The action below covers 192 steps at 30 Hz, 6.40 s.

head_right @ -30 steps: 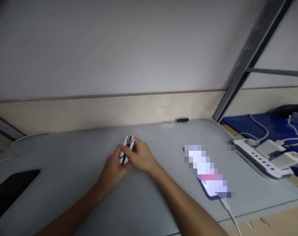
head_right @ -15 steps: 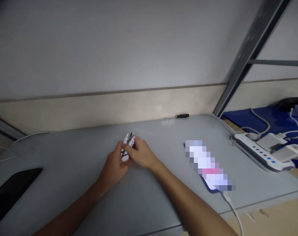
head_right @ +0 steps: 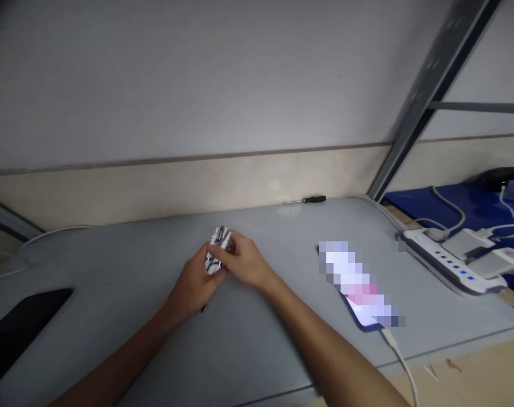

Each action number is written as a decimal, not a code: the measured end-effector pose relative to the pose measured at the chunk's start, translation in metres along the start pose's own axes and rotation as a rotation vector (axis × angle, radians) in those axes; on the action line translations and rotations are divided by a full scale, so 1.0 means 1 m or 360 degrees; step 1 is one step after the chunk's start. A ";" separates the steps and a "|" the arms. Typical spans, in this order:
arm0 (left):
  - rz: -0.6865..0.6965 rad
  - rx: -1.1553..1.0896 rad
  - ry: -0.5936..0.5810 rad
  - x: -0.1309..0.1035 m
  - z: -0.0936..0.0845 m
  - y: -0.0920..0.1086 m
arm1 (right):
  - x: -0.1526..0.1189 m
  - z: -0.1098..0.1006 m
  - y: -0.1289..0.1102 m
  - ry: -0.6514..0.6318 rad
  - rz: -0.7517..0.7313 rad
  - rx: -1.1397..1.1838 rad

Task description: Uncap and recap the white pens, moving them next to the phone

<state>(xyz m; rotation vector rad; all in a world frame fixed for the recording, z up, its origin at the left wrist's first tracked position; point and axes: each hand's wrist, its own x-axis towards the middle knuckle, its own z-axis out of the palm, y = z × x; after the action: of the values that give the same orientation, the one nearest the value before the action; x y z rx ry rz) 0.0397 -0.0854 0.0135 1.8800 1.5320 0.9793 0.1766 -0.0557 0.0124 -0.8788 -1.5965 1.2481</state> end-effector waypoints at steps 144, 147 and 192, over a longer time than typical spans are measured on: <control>-0.0200 -0.0084 -0.0653 0.010 -0.030 0.005 | 0.002 -0.012 -0.011 -0.0033 0.0489 0.0278; -0.0084 -0.0014 -0.0537 0.009 -0.028 0.007 | 0.002 -0.013 -0.010 -0.0031 0.0496 0.0311; 0.0021 0.0986 -0.0204 0.008 -0.014 -0.010 | 0.004 -0.007 -0.003 0.0062 0.0362 0.0094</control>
<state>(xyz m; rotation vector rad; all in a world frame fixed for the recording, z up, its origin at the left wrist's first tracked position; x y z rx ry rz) 0.0232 -0.0755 0.0161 2.3040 1.8873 0.3891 0.1816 -0.0506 0.0169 -1.0633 -1.4514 1.4195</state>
